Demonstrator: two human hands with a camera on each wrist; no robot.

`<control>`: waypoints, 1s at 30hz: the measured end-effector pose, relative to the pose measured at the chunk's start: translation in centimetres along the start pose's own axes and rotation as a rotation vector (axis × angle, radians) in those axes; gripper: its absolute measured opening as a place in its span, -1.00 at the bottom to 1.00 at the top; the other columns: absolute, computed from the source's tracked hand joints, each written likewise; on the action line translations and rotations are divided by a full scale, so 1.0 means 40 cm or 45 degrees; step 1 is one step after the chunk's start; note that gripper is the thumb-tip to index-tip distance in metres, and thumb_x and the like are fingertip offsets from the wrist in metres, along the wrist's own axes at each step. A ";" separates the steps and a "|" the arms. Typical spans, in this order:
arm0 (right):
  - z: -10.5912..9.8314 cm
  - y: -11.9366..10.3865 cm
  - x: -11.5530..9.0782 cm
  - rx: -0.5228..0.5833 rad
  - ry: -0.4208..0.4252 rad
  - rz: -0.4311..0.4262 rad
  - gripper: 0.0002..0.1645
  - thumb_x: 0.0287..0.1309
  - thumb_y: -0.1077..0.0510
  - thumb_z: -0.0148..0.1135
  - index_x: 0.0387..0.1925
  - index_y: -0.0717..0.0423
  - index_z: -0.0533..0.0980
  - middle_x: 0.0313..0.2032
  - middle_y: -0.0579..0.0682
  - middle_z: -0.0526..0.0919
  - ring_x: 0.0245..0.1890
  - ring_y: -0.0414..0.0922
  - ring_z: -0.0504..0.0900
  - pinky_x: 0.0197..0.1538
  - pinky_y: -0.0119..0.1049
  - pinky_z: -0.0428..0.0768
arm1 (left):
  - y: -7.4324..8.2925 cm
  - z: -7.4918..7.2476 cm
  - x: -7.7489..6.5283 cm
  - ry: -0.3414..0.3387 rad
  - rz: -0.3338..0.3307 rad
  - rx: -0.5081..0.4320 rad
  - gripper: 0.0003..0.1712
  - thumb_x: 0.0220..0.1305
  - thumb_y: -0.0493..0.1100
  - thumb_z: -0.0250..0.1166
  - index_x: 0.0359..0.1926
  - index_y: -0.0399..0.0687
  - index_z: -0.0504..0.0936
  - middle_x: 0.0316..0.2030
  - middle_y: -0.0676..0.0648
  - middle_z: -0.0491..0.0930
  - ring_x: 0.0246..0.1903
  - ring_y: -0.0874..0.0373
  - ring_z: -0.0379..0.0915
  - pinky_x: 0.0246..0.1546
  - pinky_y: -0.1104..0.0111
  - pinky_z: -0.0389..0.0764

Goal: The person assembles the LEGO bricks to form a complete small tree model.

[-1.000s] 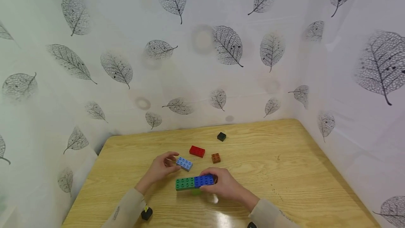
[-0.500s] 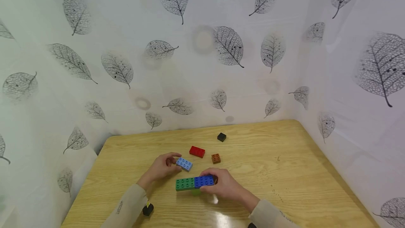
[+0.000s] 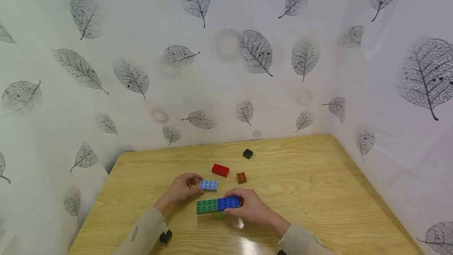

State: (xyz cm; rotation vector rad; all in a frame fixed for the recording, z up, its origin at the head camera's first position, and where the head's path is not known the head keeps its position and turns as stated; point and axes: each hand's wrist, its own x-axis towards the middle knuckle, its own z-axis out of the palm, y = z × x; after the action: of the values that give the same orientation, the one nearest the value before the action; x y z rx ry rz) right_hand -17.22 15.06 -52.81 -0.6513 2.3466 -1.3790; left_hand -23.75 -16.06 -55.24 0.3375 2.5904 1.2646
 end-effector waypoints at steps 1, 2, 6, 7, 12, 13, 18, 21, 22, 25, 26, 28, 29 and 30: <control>0.000 -0.001 0.000 -0.003 0.001 0.002 -0.50 0.29 -0.11 0.48 0.19 -0.06 0.64 0.12 -0.07 0.69 -0.01 -0.21 0.61 -0.02 -0.39 0.55 | 0.000 0.001 -0.001 0.002 0.007 0.010 -0.55 0.13 -0.03 0.63 0.04 0.12 0.73 -0.07 -0.05 0.62 -0.08 0.07 0.48 -0.03 0.16 0.51; 0.000 -0.001 0.000 -0.005 0.002 0.004 -0.50 0.29 -0.11 0.48 0.19 -0.06 0.64 0.12 -0.07 0.69 -0.01 -0.21 0.61 -0.01 -0.39 0.54 | 0.000 0.001 -0.002 0.006 0.012 0.021 -0.56 0.13 -0.02 0.63 0.04 0.13 0.73 -0.07 -0.05 0.63 -0.06 0.06 0.49 -0.01 0.15 0.52; 0.001 -0.005 0.000 -0.011 0.010 0.006 -0.51 0.28 -0.11 0.48 0.18 -0.08 0.64 0.12 -0.07 0.69 -0.02 -0.20 0.61 -0.02 -0.39 0.54 | 0.003 0.002 -0.007 0.014 0.004 0.024 -0.55 0.13 0.00 0.63 0.04 0.15 0.73 -0.05 -0.04 0.63 -0.04 0.06 0.49 0.01 0.12 0.52; 0.001 -0.005 0.000 -0.012 0.011 0.006 -0.51 0.28 -0.11 0.48 0.18 -0.08 0.64 0.11 -0.07 0.69 -0.02 -0.20 0.61 -0.03 -0.39 0.55 | 0.004 0.002 -0.009 0.015 -0.001 0.023 -0.55 0.13 0.01 0.63 0.04 0.15 0.73 -0.05 -0.04 0.63 -0.04 0.06 0.49 0.01 0.13 0.52; 0.002 -0.004 -0.001 -0.011 0.012 0.008 -0.52 0.28 -0.10 0.49 0.17 -0.11 0.65 0.12 -0.05 0.69 -0.03 -0.20 0.61 -0.04 -0.39 0.56 | 0.008 0.003 -0.017 0.013 0.010 0.018 -0.53 0.12 0.03 0.64 0.03 0.12 0.72 -0.07 -0.02 0.66 -0.08 0.10 0.49 -0.02 0.19 0.50; 0.002 -0.003 -0.001 -0.010 0.012 0.008 -0.53 0.28 -0.10 0.49 0.17 -0.12 0.65 0.13 -0.05 0.69 -0.03 -0.20 0.61 -0.04 -0.39 0.56 | 0.009 0.003 -0.019 0.011 0.016 0.012 -0.53 0.12 0.03 0.64 0.03 0.10 0.72 -0.08 -0.03 0.66 -0.10 0.10 0.49 -0.03 0.19 0.51; 0.003 0.000 0.000 -0.005 0.002 0.009 -0.53 0.28 -0.10 0.49 0.17 -0.10 0.65 0.14 -0.05 0.69 -0.01 -0.18 0.61 -0.02 -0.38 0.56 | 0.009 0.001 -0.025 0.007 0.044 -0.034 -0.54 0.15 0.02 0.62 0.03 0.05 0.71 -0.10 -0.04 0.67 -0.14 0.11 0.52 -0.05 0.23 0.55; 0.004 0.001 0.000 0.003 -0.001 0.011 -0.53 0.28 -0.10 0.49 0.17 -0.10 0.65 0.14 -0.04 0.69 0.00 -0.17 0.61 -0.02 -0.38 0.56 | 0.010 -0.001 -0.031 0.014 0.069 -0.046 -0.56 0.16 0.01 0.62 0.02 0.04 0.70 -0.11 -0.03 0.68 -0.15 0.13 0.54 -0.06 0.26 0.57; 0.004 0.001 0.000 0.006 -0.001 0.012 -0.54 0.28 -0.10 0.49 0.16 -0.13 0.65 0.14 -0.04 0.69 -0.01 -0.17 0.61 -0.02 -0.38 0.56 | 0.012 -0.001 -0.034 0.015 0.077 -0.049 -0.56 0.16 0.01 0.62 0.02 0.04 0.70 -0.11 -0.03 0.68 -0.15 0.13 0.55 -0.06 0.27 0.58; 0.004 0.002 0.000 0.013 0.001 0.008 -0.57 0.28 -0.09 0.49 0.15 -0.17 0.65 0.13 -0.04 0.69 -0.02 -0.17 0.61 -0.04 -0.39 0.57 | 0.020 -0.007 -0.046 0.019 0.098 -0.047 -0.56 0.17 0.03 0.62 0.02 0.04 0.70 -0.11 -0.02 0.68 -0.14 0.14 0.57 -0.06 0.29 0.61; 0.003 0.002 0.000 0.014 0.002 0.007 -0.57 0.28 -0.09 0.49 0.14 -0.18 0.65 0.12 -0.04 0.69 -0.03 -0.18 0.61 -0.05 -0.39 0.57 | 0.023 -0.009 -0.050 0.019 0.099 -0.050 -0.56 0.17 0.03 0.61 0.02 0.05 0.70 -0.10 -0.03 0.68 -0.14 0.13 0.57 -0.06 0.30 0.61; 0.003 0.001 0.001 0.016 0.002 0.006 -0.58 0.28 -0.08 0.50 0.14 -0.20 0.65 0.11 -0.04 0.69 -0.04 -0.18 0.61 -0.06 -0.39 0.57 | 0.031 -0.014 -0.056 0.025 0.106 -0.055 -0.55 0.17 0.04 0.62 0.02 0.04 0.70 -0.10 -0.03 0.68 -0.14 0.13 0.58 -0.08 0.31 0.62; 0.002 0.001 0.001 0.018 0.001 0.006 -0.58 0.27 -0.08 0.50 0.14 -0.20 0.65 0.11 -0.04 0.69 -0.04 -0.18 0.62 -0.06 -0.39 0.57 | 0.035 -0.016 -0.059 0.028 0.108 -0.059 -0.55 0.16 0.04 0.62 0.02 0.04 0.70 -0.10 -0.03 0.68 -0.14 0.12 0.58 -0.09 0.32 0.62; 0.002 0.001 0.001 0.020 0.001 0.006 -0.58 0.28 -0.08 0.50 0.14 -0.20 0.65 0.11 -0.04 0.69 -0.04 -0.18 0.61 -0.06 -0.39 0.57 | 0.039 -0.018 -0.061 0.031 0.112 -0.063 -0.55 0.16 0.03 0.62 0.02 0.04 0.70 -0.10 -0.04 0.68 -0.14 0.12 0.59 -0.11 0.33 0.62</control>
State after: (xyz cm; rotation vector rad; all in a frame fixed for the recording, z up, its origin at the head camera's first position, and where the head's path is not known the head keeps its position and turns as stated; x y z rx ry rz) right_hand -17.22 15.00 -52.88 -0.6410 2.3341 -1.3944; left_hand -21.50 -16.41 -53.32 0.4339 2.5854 1.3671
